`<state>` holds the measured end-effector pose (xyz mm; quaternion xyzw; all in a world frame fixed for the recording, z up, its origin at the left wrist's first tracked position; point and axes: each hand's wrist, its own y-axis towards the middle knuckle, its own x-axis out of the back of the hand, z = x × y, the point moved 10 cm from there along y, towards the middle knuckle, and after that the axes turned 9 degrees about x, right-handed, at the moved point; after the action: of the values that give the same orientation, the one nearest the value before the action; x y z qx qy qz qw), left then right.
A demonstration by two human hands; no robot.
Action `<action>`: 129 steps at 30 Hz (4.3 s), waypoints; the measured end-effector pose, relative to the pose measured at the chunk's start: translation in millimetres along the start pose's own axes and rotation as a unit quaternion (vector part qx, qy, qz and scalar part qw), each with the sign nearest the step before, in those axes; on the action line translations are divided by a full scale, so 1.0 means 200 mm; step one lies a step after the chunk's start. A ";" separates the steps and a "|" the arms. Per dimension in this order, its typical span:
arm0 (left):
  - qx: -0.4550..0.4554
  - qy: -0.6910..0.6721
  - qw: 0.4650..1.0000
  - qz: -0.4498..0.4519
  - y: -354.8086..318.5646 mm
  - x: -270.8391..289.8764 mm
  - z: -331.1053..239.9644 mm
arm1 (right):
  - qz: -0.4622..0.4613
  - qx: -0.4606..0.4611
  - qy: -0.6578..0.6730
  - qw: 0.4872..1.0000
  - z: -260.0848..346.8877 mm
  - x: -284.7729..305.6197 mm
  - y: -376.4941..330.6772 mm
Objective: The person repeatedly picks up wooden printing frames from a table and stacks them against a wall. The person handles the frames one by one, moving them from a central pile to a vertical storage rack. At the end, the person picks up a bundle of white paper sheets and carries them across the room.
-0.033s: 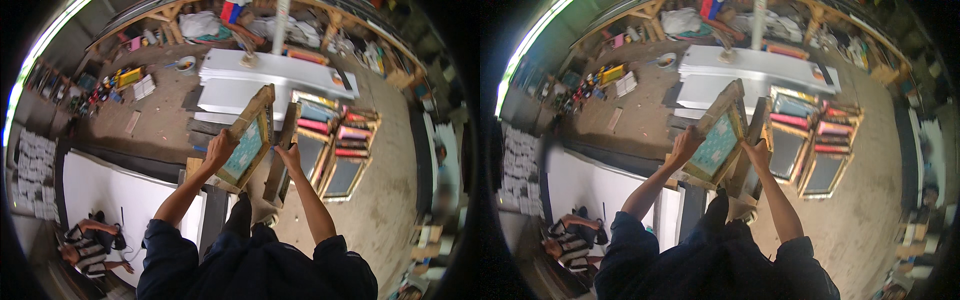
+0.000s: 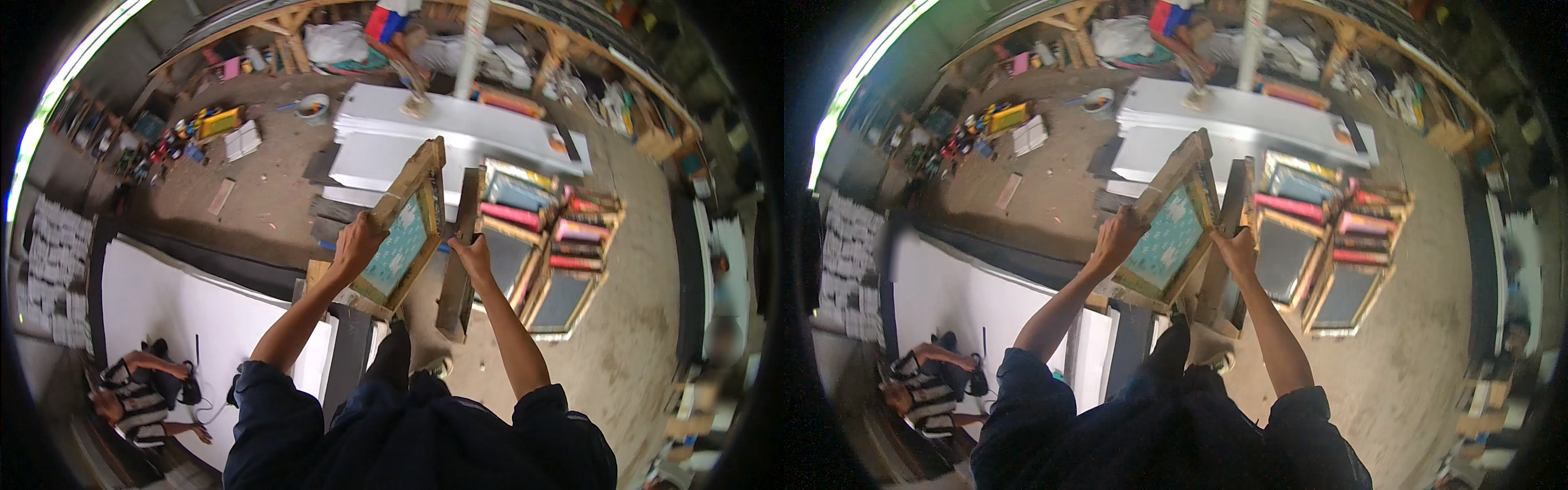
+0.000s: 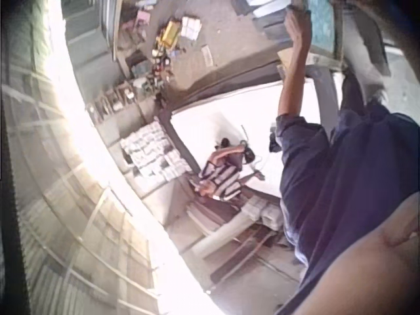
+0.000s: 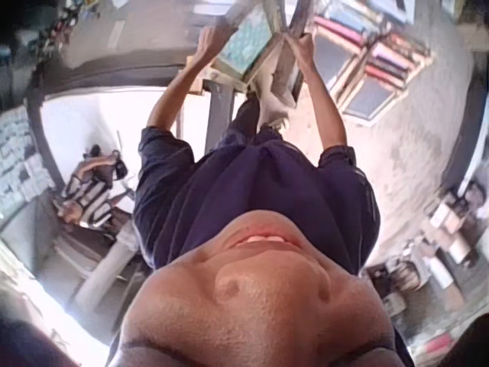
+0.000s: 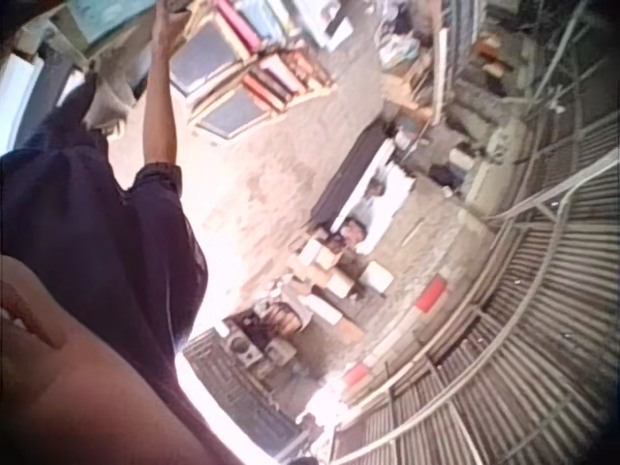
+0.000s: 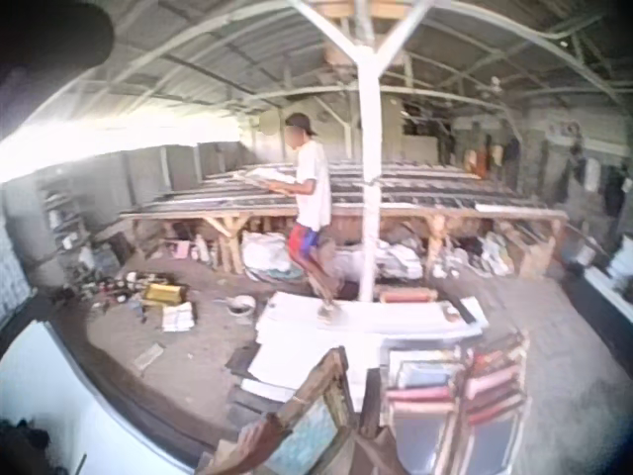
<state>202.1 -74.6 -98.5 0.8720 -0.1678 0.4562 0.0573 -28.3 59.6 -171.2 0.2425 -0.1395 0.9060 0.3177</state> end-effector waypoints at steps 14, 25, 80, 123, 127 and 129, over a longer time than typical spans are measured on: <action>0.191 -0.059 0.924 -0.325 0.17 1.40 0.66 | 0.278 0.280 0.060 0.917 1.64 -0.99 0.55; 0.296 0.026 0.820 -0.490 0.45 1.87 1.08 | 0.344 0.418 0.101 0.835 2.37 -1.80 0.89; 0.529 -0.036 0.678 -0.509 2.14 4.96 6.02 | 0.479 0.553 0.075 0.678 5.72 -7.59 0.53; 0.641 -0.122 0.549 -0.522 3.32 7.32 11.04 | 0.610 0.439 -0.049 0.658 7.78 -12.99 -0.13; 0.645 -0.140 0.540 -0.522 3.42 7.21 11.61 | 0.618 0.370 -0.209 0.661 7.61 -13.43 -0.17; 0.650 -0.140 0.532 -0.525 3.46 7.17 11.82 | 0.659 0.320 -0.239 0.637 7.50 -13.64 -0.18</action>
<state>2554.5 -1665.6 -330.8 0.6530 0.6567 0.1991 -0.3204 2377.7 -1909.9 -343.1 0.3810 -0.0350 0.7731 -0.5060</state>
